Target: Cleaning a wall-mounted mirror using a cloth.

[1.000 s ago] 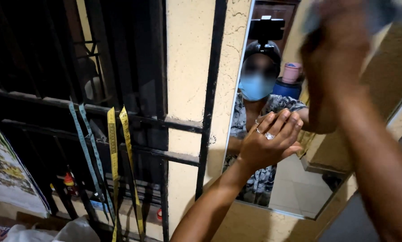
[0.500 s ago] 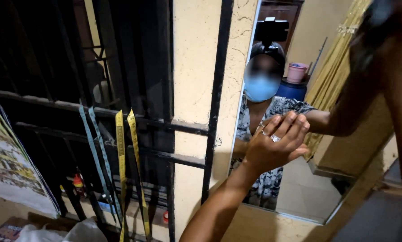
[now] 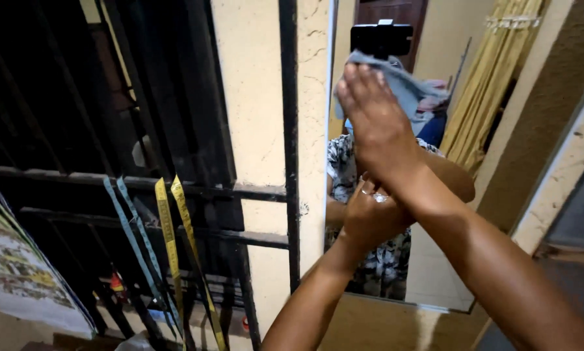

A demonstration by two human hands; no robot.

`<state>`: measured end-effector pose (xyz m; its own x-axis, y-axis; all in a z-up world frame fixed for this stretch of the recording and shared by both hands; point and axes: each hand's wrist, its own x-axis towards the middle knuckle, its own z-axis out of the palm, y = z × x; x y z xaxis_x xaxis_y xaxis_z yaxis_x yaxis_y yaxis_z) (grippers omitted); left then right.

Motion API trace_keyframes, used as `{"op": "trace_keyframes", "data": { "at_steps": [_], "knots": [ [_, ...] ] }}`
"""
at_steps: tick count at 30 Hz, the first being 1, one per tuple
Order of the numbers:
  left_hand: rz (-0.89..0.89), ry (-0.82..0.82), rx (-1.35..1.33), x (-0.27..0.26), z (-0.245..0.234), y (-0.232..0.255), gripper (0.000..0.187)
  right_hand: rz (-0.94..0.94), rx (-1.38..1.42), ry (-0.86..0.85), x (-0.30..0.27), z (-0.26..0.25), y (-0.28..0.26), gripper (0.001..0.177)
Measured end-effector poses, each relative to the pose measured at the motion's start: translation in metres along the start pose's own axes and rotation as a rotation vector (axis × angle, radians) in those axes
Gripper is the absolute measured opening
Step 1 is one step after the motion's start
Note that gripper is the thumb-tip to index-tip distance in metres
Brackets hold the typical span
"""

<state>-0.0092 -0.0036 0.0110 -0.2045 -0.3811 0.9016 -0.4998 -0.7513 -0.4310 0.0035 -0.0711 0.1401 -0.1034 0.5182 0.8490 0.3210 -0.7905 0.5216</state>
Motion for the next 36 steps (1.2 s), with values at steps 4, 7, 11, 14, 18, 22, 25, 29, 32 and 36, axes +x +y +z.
{"op": "trace_keyframes", "data": {
  "at_steps": [4,7,11,14,18,22,25,29,32,36],
  "knots": [
    [0.042,-0.026,0.021,0.013,-0.015,0.003,0.028,-0.071,0.079,0.015,0.024,-0.001,0.014,0.057],
    [-0.061,0.087,-0.18,0.009,-0.008,0.006,0.04,-0.035,0.083,0.045,0.054,0.008,0.034,0.056],
    [-0.024,0.057,-0.172,0.002,0.0,0.003,0.042,0.027,0.023,0.137,0.075,0.027,0.05,0.057],
    [-0.007,0.042,-0.187,-0.001,0.001,0.002,0.039,0.082,-0.004,0.17,0.07,0.03,0.037,0.063],
    [0.05,-0.015,-0.05,-0.005,0.007,0.002,0.04,0.129,0.078,0.123,0.025,0.019,0.003,0.069],
    [0.033,0.049,-0.191,-0.008,0.012,0.004,0.038,0.065,0.113,0.119,0.031,0.014,0.02,0.067],
    [0.043,-0.018,-0.075,-0.007,0.015,0.005,0.042,-0.024,0.07,0.14,0.049,0.008,0.061,0.067],
    [0.038,-0.005,0.012,-0.005,0.01,0.007,0.059,0.151,0.051,0.153,0.048,-0.038,0.11,0.056],
    [0.042,-0.016,0.005,-0.004,0.008,0.006,0.059,0.335,0.013,0.148,0.013,-0.066,0.13,0.059],
    [0.044,-0.032,-0.029,-0.005,0.009,0.006,0.066,0.465,0.001,0.255,-0.034,-0.082,0.119,0.067]
  ]
}}
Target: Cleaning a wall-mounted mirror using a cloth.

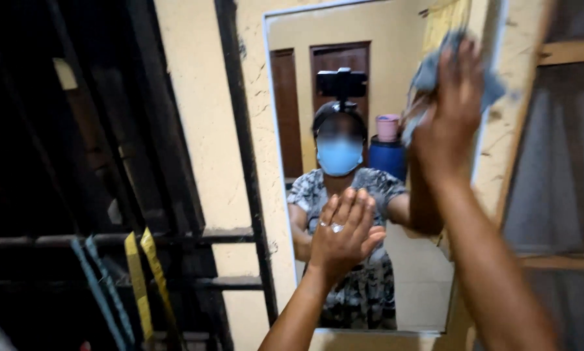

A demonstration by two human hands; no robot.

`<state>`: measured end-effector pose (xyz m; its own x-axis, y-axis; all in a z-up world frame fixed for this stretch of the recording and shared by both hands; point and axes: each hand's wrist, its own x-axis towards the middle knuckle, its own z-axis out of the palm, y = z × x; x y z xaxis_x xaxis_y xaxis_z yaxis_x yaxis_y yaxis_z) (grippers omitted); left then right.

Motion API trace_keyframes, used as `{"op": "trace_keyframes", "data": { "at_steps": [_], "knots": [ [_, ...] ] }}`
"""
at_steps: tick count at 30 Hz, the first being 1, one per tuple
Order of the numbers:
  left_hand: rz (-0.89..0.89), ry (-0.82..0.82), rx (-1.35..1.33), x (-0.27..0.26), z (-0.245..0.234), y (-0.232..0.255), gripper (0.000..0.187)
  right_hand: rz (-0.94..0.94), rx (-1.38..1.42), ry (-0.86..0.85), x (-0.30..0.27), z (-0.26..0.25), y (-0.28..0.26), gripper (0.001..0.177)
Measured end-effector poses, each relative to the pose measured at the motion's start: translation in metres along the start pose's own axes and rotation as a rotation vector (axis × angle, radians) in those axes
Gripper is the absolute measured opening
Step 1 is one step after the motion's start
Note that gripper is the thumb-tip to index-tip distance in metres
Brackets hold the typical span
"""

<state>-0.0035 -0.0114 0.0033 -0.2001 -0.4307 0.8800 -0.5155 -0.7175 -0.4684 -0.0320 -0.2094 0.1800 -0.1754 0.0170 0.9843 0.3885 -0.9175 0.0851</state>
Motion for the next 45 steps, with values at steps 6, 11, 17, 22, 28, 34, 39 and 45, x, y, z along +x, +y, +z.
{"op": "trace_keyframes", "data": {
  "at_steps": [6,11,17,22,28,34,39,45],
  "knots": [
    [-0.003,0.051,-0.03,-0.005,0.009,0.0,0.069,0.085,-0.007,-0.014,-0.073,0.016,-0.024,0.068],
    [-0.002,0.044,-0.017,-0.002,0.008,0.001,0.07,-0.046,0.024,-0.039,-0.036,0.014,-0.012,0.065],
    [0.0,0.022,0.013,-0.007,0.009,0.0,0.07,0.37,0.284,-0.023,0.055,0.016,-0.06,0.054],
    [-0.001,0.032,0.031,-0.008,0.008,-0.001,0.067,-0.165,0.035,0.008,0.009,0.072,-0.068,0.068],
    [-0.001,-0.057,-0.04,-0.015,0.013,-0.002,0.055,-0.462,0.286,-0.321,-0.027,0.04,-0.063,0.065],
    [0.006,0.042,0.041,-0.006,0.0,-0.003,0.069,-0.197,0.113,-0.177,0.001,0.002,0.006,0.064],
    [-0.003,0.065,0.021,-0.008,0.002,-0.003,0.065,0.017,-0.03,0.118,0.041,0.029,0.046,0.058],
    [0.0,0.062,0.022,-0.004,-0.005,-0.003,0.062,0.014,0.214,-0.045,0.029,0.044,-0.035,0.061]
  ]
}}
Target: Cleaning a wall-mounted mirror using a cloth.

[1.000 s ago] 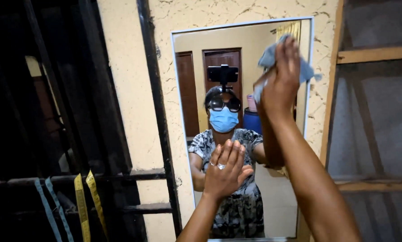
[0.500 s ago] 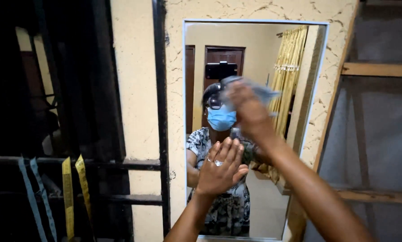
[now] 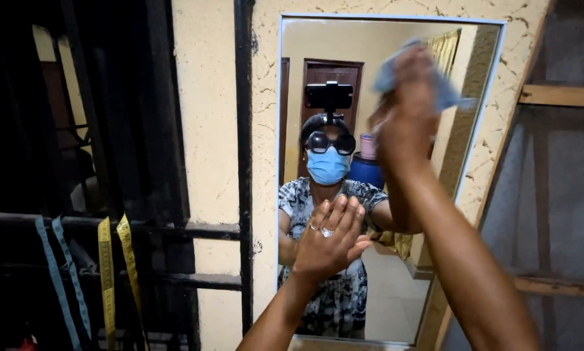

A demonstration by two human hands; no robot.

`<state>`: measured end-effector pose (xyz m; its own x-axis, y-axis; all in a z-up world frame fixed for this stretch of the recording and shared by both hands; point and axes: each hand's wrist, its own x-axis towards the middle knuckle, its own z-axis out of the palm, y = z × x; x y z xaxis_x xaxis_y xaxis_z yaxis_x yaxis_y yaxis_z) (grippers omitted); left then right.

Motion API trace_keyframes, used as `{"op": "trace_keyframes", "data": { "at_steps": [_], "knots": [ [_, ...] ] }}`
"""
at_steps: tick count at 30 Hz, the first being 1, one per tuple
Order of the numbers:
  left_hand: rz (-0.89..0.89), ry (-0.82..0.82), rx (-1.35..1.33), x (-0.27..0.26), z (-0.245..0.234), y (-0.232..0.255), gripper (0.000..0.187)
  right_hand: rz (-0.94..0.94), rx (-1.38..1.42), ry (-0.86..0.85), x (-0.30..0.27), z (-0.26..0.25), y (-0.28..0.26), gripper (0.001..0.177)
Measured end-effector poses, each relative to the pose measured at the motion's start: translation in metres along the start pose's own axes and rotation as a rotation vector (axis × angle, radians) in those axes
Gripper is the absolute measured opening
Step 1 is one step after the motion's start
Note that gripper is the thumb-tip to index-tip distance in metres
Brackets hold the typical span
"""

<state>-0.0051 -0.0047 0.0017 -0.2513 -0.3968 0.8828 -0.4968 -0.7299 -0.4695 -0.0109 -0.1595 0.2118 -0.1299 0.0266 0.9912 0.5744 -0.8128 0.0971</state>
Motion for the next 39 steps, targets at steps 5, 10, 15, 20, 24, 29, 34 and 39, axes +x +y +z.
{"op": "trace_keyframes", "data": {
  "at_steps": [5,10,15,20,24,29,34,39],
  "knots": [
    [0.004,-0.044,-0.006,0.0,-0.001,0.001,0.064,-0.42,-0.19,-0.161,-0.014,0.01,-0.011,0.063],
    [-0.002,-0.04,-0.017,0.001,-0.002,0.001,0.065,-0.458,-0.196,-0.197,0.017,-0.006,0.041,0.055],
    [-0.001,-0.003,-0.019,0.0,0.0,-0.001,0.063,-0.081,-0.313,0.033,-0.011,-0.049,0.045,0.058],
    [0.0,-0.022,-0.011,-0.002,0.002,0.0,0.064,-0.019,-0.229,-0.03,-0.103,-0.062,0.019,0.063],
    [-0.011,-0.02,-0.021,0.0,0.001,-0.001,0.064,-0.066,-0.232,-0.039,-0.106,-0.063,0.042,0.063],
    [-0.007,-0.034,-0.012,-0.001,0.001,-0.001,0.065,-0.071,-0.227,0.02,-0.015,-0.054,0.075,0.066],
    [-0.007,-0.092,-0.023,-0.003,0.002,-0.001,0.066,-0.055,-0.261,0.097,0.001,-0.044,0.065,0.062],
    [0.01,-0.077,0.041,0.001,-0.006,-0.002,0.067,-0.055,-0.199,-0.007,-0.069,-0.053,0.026,0.067]
  ]
}}
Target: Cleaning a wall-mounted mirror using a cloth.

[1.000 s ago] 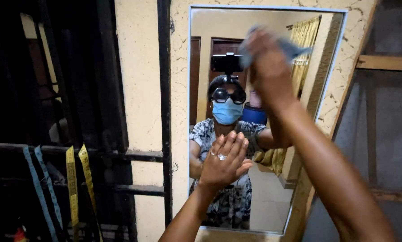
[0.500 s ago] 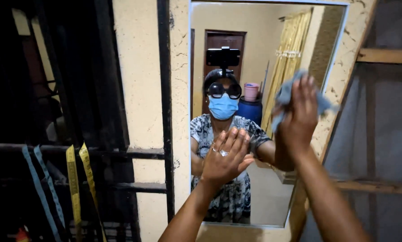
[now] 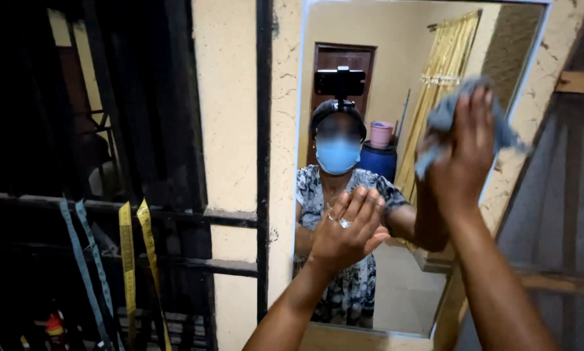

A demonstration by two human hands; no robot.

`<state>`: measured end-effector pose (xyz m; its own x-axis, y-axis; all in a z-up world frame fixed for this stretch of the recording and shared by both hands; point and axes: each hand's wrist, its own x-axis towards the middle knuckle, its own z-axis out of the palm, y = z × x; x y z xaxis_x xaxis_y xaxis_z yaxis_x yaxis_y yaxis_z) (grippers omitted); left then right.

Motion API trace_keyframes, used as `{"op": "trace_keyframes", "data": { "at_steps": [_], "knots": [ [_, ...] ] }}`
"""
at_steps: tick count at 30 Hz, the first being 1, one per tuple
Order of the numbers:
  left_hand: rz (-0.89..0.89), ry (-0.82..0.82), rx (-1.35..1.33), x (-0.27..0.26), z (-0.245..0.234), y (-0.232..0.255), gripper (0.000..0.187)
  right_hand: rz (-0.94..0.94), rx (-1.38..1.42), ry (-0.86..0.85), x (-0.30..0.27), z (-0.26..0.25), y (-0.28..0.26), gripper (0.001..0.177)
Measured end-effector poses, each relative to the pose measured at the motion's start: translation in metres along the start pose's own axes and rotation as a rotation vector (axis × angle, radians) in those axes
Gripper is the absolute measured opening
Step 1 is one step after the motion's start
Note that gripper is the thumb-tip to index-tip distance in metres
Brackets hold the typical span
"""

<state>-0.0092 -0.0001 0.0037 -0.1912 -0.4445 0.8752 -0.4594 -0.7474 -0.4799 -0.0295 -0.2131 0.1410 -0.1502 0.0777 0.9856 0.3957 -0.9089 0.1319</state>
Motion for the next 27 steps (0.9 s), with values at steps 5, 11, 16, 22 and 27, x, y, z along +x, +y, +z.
{"op": "trace_keyframes", "data": {
  "at_steps": [5,11,16,22,27],
  "knots": [
    [0.005,0.008,-0.015,-0.002,0.005,0.0,0.067,0.045,-0.025,-0.022,0.008,0.01,0.009,0.068],
    [0.007,0.034,-0.03,-0.004,0.005,-0.003,0.064,0.074,0.046,0.131,0.078,0.07,0.0,0.057],
    [-0.012,0.058,-0.033,-0.004,0.005,-0.003,0.06,0.022,0.034,0.008,0.085,0.1,-0.071,0.056],
    [0.069,0.065,-0.059,-0.003,0.005,-0.006,0.036,-0.337,0.049,-0.218,0.018,0.104,-0.102,0.085],
    [0.0,-0.018,-0.074,-0.007,0.015,0.0,0.043,-0.441,0.079,-0.359,0.015,0.065,-0.09,0.082]
  ]
}}
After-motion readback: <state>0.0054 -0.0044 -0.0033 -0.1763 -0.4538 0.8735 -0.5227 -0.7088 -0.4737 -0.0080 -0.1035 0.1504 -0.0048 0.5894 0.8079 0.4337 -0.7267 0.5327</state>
